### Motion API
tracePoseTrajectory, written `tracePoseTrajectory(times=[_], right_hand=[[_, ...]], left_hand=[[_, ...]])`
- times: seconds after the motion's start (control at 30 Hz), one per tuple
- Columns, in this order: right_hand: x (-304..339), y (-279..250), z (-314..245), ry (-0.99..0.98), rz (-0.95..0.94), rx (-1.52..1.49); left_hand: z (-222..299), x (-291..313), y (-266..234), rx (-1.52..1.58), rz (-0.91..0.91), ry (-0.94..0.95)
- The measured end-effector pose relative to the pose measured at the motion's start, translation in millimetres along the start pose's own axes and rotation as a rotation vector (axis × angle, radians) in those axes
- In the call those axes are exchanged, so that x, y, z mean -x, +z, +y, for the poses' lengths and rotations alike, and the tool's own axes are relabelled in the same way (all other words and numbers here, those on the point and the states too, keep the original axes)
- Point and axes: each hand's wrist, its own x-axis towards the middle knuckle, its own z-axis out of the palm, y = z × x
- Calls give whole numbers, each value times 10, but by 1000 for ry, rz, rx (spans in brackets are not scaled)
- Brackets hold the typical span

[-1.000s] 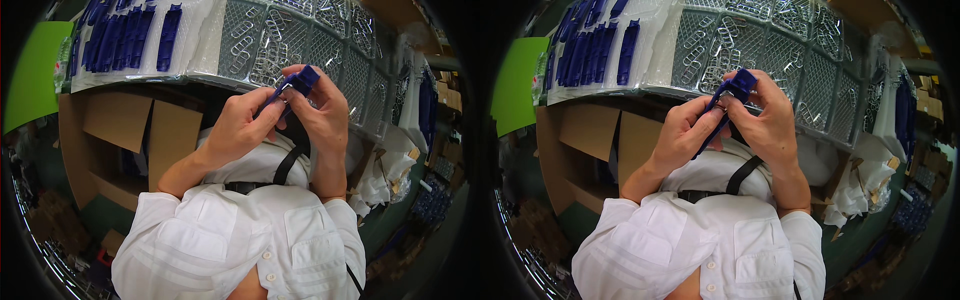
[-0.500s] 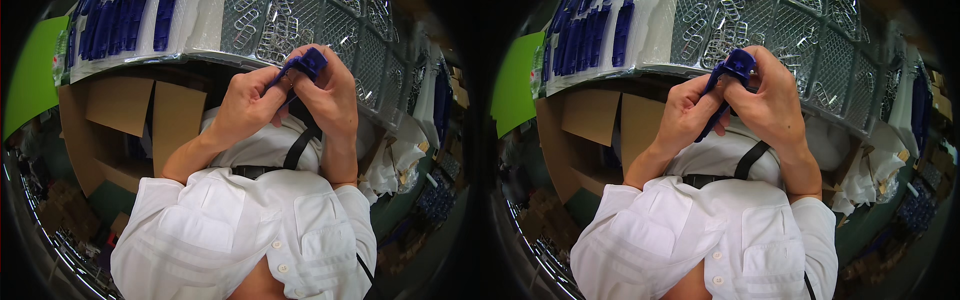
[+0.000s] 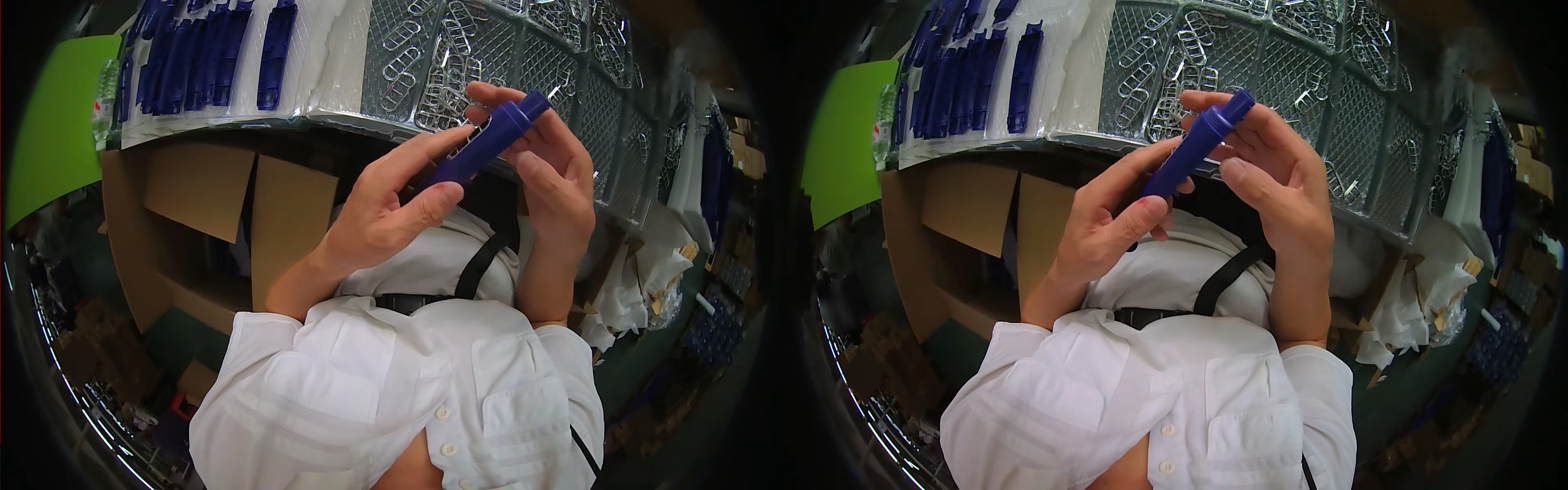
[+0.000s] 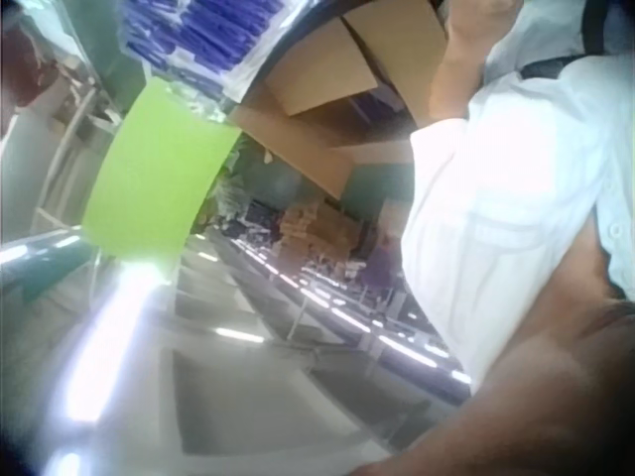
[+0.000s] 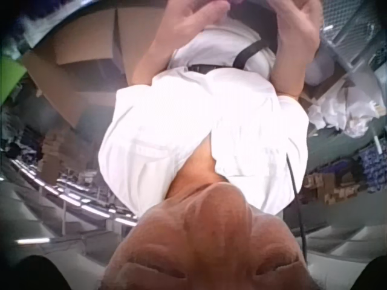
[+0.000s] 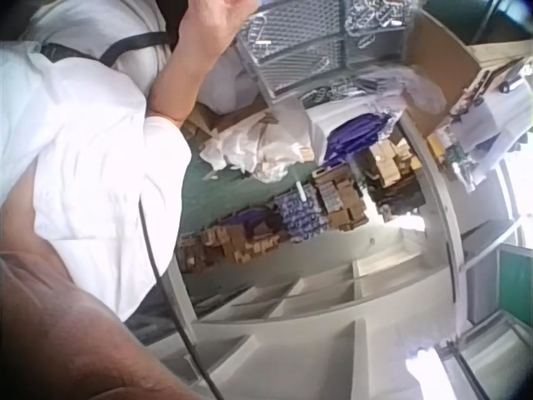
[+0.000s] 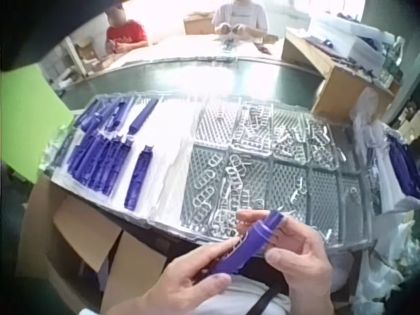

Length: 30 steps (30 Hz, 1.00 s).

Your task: Assembling small metal components and windowed inserts into blue plastic housings on an assembly line.

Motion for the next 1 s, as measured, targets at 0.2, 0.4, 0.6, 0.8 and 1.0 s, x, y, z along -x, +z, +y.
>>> tracePoseTrajectory(times=[0.2, 0.4, 0.6, 0.8, 1.0], right_hand=[[109, 83, 23, -13, 41, -53], [88, 61, 50, -26, 34, -138], [94, 56, 22, 31, 57, -188], [95, 21, 54, 32, 48, -243], [32, -27, 63, 30, 36, -283]], left_hand=[[31, -8, 165, -796, 202, 568], [97, -1, 239, -849, 235, 559], [51, 14, 269, -878, 255, 577], [37, 38, 291, -893, 256, 558], [95, 18, 279, -878, 253, 509]])
